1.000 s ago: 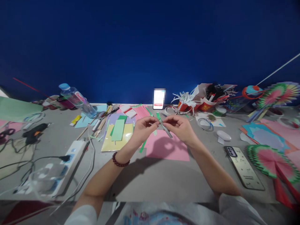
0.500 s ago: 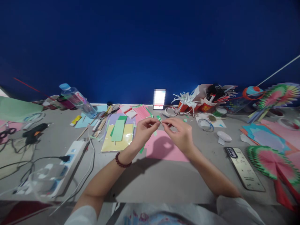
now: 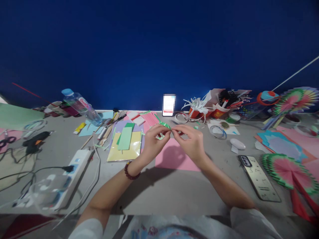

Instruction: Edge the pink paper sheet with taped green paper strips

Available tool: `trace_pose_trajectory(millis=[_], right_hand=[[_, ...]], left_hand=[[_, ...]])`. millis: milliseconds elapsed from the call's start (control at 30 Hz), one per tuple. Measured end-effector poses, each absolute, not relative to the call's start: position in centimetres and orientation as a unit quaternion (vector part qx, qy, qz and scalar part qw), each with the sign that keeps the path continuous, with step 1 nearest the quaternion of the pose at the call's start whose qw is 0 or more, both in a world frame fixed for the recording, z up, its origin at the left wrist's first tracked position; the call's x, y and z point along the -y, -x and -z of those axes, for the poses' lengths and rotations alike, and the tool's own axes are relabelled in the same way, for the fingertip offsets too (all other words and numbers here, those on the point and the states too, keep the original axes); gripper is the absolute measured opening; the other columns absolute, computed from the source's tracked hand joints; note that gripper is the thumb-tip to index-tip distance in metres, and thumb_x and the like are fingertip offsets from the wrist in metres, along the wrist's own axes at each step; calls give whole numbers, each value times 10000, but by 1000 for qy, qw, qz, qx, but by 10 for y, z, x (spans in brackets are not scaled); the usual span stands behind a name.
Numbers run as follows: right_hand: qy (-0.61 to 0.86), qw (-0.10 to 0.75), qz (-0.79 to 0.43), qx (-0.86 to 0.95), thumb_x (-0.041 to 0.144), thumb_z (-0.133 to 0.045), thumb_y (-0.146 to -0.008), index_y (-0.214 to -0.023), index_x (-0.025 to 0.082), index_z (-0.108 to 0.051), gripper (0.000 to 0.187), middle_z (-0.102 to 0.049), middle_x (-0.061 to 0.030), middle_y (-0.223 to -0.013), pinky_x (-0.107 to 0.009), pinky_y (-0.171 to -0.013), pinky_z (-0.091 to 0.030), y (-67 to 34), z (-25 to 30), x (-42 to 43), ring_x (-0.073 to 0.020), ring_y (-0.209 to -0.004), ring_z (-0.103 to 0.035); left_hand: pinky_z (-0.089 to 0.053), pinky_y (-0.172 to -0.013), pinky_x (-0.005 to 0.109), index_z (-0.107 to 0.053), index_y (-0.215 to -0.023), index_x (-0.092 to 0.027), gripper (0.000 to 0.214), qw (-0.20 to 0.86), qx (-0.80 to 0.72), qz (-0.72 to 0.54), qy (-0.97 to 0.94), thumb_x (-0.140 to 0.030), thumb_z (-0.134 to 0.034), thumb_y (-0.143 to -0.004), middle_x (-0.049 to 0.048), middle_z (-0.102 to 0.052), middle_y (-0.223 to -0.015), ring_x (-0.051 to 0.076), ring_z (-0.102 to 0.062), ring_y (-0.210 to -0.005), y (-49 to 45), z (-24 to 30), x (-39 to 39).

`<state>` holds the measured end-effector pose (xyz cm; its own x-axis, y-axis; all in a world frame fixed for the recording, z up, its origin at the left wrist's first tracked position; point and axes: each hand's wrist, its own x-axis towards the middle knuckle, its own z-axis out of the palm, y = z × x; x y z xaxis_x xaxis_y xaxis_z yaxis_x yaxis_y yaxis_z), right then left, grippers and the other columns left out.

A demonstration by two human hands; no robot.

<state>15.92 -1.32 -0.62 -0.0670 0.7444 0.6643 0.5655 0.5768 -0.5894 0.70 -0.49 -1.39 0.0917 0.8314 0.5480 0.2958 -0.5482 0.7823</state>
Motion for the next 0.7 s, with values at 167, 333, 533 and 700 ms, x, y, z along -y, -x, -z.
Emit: trace_pose_trajectory(millis=[167,333,533,700], right_hand=[[450,515,-75,726,179,-574,-851,-861,249,-728,170,-734,-35,-833,-339,-710,-562,-156,7,14,-188,-745,-671],[453,512,-59,727,162,-551,-842,-835,244,-719,187,-731,-32,-808,-337,-703,-558,-154,8,15,-181,-701,-660],[455,522,-82,717,168,-570,-832,-822,229,-707,150,-727,-38,-813,-318,-655,-548,-153,12,13,-167,-662,-639],[464,524,-92,708,151,-559,-825,-796,232,-706,170,-727,-33,-809,-314,-644,-550,-153,13,12,-167,-667,-645]], left_hand=[[-450,-652,283,-674,-790,-198,121,212,-402,-529,-717,-204,-570,-851,38,-646,-767,151,-570,-731,-7,14,6],[-439,-623,275,-665,-778,-196,111,203,-402,-528,-720,-209,-579,-847,39,-644,-755,151,-563,-715,-9,15,6],[-411,-580,261,-659,-771,-187,120,205,-401,-525,-723,-208,-576,-855,42,-643,-754,144,-558,-706,-9,15,6],[-416,-576,253,-661,-769,-188,127,209,-408,-524,-718,-210,-571,-856,38,-642,-759,133,-547,-689,-8,16,5]])
